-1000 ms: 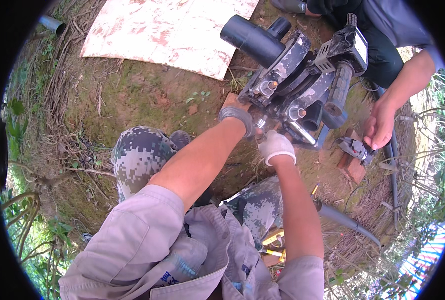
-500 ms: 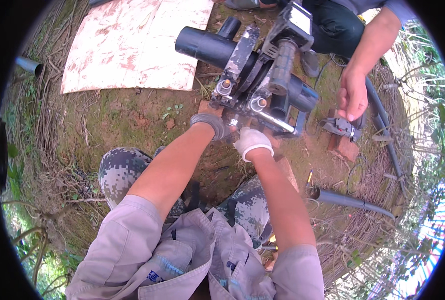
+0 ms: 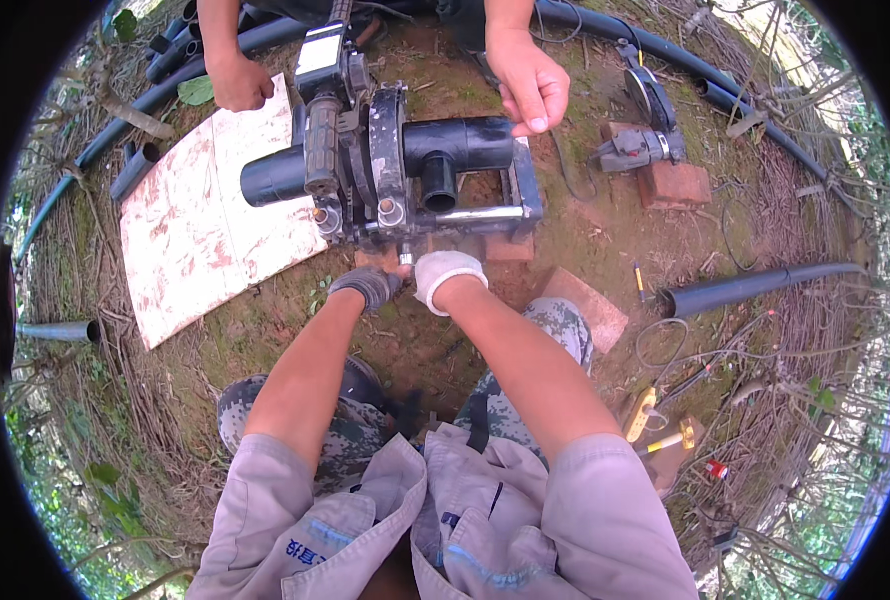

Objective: The person assembles a pipe fitting using a pipe fusion machine, tightening bolts and aligning the components. Another person assists by handing over parts and operating the fusion tool.

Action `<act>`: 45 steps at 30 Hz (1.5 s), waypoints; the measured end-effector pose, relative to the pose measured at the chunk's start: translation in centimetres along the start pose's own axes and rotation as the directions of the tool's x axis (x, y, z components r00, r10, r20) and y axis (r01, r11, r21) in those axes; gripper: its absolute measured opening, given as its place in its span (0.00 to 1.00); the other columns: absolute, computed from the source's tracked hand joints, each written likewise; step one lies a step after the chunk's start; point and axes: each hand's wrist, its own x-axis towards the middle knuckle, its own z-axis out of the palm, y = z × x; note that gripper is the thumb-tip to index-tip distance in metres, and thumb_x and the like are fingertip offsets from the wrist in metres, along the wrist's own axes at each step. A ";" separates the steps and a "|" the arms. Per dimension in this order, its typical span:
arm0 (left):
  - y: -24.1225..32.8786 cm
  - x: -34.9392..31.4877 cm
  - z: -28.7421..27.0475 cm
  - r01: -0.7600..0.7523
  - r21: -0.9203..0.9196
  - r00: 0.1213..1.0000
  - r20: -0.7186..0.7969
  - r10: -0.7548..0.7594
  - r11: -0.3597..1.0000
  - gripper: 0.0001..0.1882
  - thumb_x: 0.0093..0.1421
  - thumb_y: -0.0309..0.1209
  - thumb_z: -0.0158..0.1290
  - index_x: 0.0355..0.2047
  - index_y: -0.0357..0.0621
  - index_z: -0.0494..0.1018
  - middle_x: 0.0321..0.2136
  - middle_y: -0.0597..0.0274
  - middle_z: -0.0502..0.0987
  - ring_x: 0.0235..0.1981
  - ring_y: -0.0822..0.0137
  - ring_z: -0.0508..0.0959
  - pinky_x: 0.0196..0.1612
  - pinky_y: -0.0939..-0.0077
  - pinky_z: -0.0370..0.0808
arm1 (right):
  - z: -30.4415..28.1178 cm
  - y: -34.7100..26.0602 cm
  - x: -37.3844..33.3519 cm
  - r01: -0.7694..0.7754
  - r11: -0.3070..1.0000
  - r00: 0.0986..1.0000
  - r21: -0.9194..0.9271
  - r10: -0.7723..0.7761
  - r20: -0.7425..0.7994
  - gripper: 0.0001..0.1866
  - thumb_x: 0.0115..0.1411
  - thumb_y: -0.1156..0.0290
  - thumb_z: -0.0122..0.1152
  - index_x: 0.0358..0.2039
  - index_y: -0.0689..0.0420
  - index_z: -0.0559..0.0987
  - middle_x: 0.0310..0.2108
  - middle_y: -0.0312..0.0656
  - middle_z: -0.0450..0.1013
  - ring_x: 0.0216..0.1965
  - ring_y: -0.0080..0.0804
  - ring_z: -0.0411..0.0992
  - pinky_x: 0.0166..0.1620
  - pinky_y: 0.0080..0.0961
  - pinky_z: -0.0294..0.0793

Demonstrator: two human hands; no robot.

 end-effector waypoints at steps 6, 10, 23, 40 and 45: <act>0.5 -0.9 -0.6 0.007 0.042 1.000 -0.025 -0.006 0.999 0.53 0.64 0.73 0.28 0.64 0.36 0.69 0.65 0.44 0.69 0.67 0.48 0.68 0.69 0.57 0.63 | 0.0 0.1 -0.4 -0.013 0.999 0.999 0.037 0.014 -0.029 0.18 0.60 0.61 0.63 0.48 0.55 0.85 0.51 0.49 0.80 0.53 0.46 0.79 0.54 0.41 0.78; 0.7 -1.7 -1.4 -0.031 0.016 1.000 0.004 0.030 0.999 0.51 0.65 0.72 0.31 0.68 0.38 0.64 0.67 0.42 0.66 0.69 0.47 0.66 0.70 0.58 0.62 | -0.6 0.0 -1.5 0.027 0.993 0.996 0.112 -0.017 -0.088 0.19 0.60 0.61 0.59 0.46 0.59 0.84 0.49 0.54 0.80 0.51 0.49 0.79 0.54 0.42 0.78; -0.4 1.1 1.0 -0.166 0.131 0.956 -0.220 0.191 0.978 0.46 0.66 0.66 0.38 0.72 0.43 0.56 0.69 0.40 0.61 0.70 0.45 0.61 0.71 0.57 0.58 | 7.8 5.6 1.5 0.385 -0.169 0.859 0.907 0.427 -0.284 0.17 0.72 0.54 0.58 0.37 0.55 0.77 0.30 0.33 0.77 0.32 0.25 0.75 0.37 0.26 0.74; -0.5 1.8 2.1 -0.156 0.114 0.944 -0.275 0.182 0.981 0.48 0.66 0.70 0.31 0.64 0.41 0.69 0.63 0.40 0.70 0.67 0.44 0.67 0.69 0.56 0.62 | 14.1 7.3 4.7 0.411 -0.694 0.904 0.591 0.395 -0.165 0.22 0.69 0.44 0.54 0.28 0.48 0.79 0.31 0.38 0.80 0.37 0.38 0.77 0.47 0.38 0.72; 0.0 -0.3 0.8 -0.157 0.058 0.959 -0.231 0.166 0.986 0.47 0.66 0.69 0.32 0.61 0.37 0.72 0.61 0.38 0.72 0.64 0.44 0.70 0.67 0.56 0.64 | 12.5 6.4 3.8 0.441 -0.753 0.886 0.489 0.452 -0.104 0.21 0.70 0.49 0.55 0.24 0.49 0.75 0.27 0.36 0.77 0.33 0.34 0.76 0.43 0.34 0.70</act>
